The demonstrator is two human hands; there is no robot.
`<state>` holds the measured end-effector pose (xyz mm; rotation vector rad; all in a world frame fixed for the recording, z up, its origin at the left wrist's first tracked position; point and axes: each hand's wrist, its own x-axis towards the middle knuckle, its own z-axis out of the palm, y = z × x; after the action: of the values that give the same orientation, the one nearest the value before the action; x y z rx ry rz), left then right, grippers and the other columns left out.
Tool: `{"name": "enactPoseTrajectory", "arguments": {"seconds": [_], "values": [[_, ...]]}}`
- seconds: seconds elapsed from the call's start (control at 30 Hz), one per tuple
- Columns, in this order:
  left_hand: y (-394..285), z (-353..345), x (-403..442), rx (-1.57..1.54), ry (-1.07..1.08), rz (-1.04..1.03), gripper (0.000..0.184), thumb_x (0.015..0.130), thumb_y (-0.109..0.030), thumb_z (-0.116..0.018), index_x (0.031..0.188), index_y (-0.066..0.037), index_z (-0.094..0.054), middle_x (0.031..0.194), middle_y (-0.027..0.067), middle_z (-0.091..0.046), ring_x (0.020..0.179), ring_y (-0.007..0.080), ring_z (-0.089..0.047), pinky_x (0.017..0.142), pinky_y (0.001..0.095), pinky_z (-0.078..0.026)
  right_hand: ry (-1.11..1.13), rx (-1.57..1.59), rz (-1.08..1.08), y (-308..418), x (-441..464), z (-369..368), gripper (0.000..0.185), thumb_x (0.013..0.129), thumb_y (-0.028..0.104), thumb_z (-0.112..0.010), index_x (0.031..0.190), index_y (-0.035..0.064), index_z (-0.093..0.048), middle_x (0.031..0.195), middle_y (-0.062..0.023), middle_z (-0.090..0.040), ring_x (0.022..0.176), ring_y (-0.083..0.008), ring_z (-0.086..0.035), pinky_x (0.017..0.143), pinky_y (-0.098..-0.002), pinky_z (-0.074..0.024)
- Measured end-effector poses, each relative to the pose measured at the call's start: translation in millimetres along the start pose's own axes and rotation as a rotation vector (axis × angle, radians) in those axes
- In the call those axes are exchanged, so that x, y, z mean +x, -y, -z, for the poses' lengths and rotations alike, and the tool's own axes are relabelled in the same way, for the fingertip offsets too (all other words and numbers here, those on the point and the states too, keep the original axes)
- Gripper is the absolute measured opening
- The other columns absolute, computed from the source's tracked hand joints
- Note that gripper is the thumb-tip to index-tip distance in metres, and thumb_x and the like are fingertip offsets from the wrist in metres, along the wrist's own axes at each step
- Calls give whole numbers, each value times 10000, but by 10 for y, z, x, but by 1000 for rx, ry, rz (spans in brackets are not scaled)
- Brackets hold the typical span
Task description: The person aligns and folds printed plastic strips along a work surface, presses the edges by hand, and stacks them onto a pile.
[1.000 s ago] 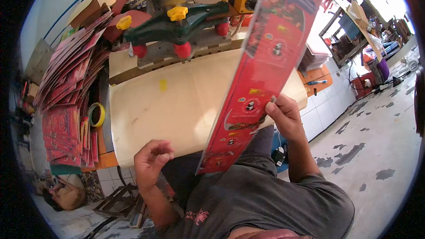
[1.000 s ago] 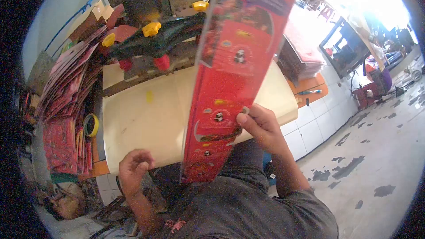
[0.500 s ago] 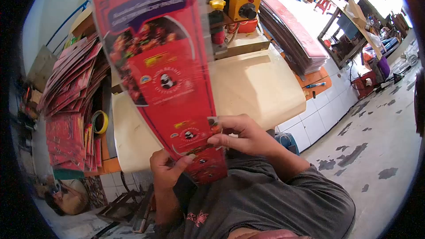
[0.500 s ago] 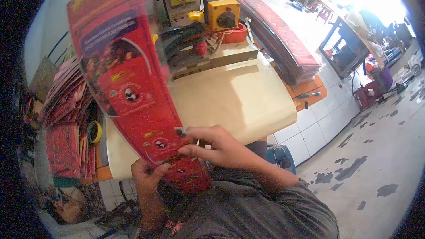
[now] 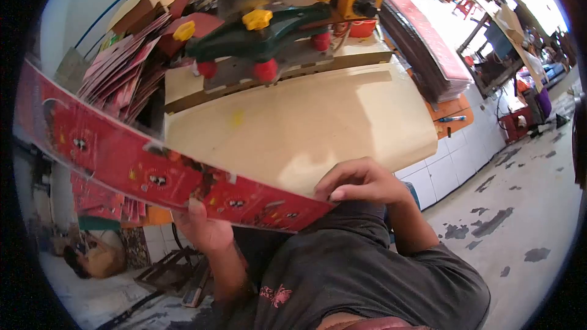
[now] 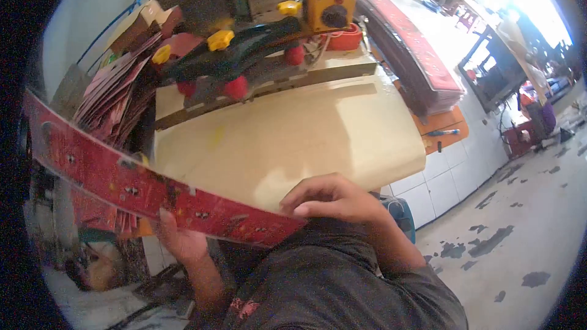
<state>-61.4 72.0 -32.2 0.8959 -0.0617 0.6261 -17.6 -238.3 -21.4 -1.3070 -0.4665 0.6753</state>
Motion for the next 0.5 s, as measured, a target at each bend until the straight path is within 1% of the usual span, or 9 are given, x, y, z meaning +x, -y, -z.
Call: {"name": "enactPoseTrajectory", "arguments": {"seconds": [0.07, 0.13, 0.17, 0.2, 0.27, 0.3, 0.37, 0.43, 0.5], "values": [[70, 17, 41, -30, -18, 0, 513, 896, -106, -727, 1355, 14, -531, 1328, 148, -611, 1210, 283, -609, 1076, 480, -480, -15, 77, -19, -58, -25, 42, 295, 942, 84, -718, 1199, -53, -669, 1133, -131, -731, 1109, -200, -671, 981, -350, -521], [125, -37, 43, 42, -138, -5, 504, 904, -114, -723, 1353, 18, -536, 1320, 142, -614, 1196, 258, -613, 1063, 447, -485, -84, 79, 23, -126, -24, 55, 303, 943, 70, -713, 1211, -59, -658, 1131, -132, -730, 1122, -203, -666, 993, -349, -519], [164, -38, 53, 40, -146, 13, 487, 904, -114, -726, 1336, 22, -548, 1307, 138, -622, 1188, 246, -616, 1055, 433, -487, -92, 94, 4, -150, -18, 50, 285, 946, 72, -712, 1195, -57, -664, 1103, -121, -735, 1065, -187, -682, 957, -337, -529], [179, -47, 57, 40, -156, 32, 470, 904, -114, -728, 1319, 26, -559, 1294, 134, -630, 1179, 233, -619, 1047, 420, -488, -57, 105, -7, -194, -25, 50, 285, 946, 72, -712, 1195, -57, -664, 1103, -121, -735, 1065, -187, -682, 957, -337, -529], [210, -108, 91, 50, -161, 30, 448, 912, -109, -722, 1309, 29, -568, 1278, 130, -639, 1171, 226, -622, 1038, 405, -491, -130, 167, -110, -276, -45, 63, 239, 939, 79, -725, 1139, -43, -677, 1043, -106, -739, 957, -159, -693, 878, -311, -543], [222, -126, 100, 39, -140, 47, 426, 920, -104, -715, 1299, 32, -576, 1263, 127, -647, 1163, 218, -625, 1030, 390, -495, -105, 170, -119, -314, -59, 69, 239, 939, 79, -725, 1139, -43, -677, 1043, -106, -739, 957, -159, -693, 878, -311, -543], [252, -117, 98, 42, -160, 55, 402, 931, -98, -705, 1291, 33, -583, 1252, 124, -652, 1149, 210, -631, 1022, 378, -498, -144, 114, -144, -379, -67, 75, 170, 931, 90, -738, 1038, -26, -676, 930, -72, -725, 850, -135, -682, 774, -284, -545], [273, -42, 92, 79, -175, 67, 350, 950, -89, -693, 1269, 23, -603, 1214, 109, -671, 1097, 174, -652, 986, 338, -512, -172, 78, -154, -308, -59, 13, 157, 923, 101, -746, 992, -15, -666, 886, -58, -709, 819, -127, -672, 736, -276, -539], [189, -80, 163, 91, -232, 48, 334, 959, -102, -684, 1259, 23, -607, 1196, 102, -677, 1075, 165, -659, 976, 332, -516, -213, 42, -163, -223, -72, -2, 155, 916, 111, -755, 947, -4, -657, 843, -44, -694, 788, -120, -661, 698, -267, -533]]}}
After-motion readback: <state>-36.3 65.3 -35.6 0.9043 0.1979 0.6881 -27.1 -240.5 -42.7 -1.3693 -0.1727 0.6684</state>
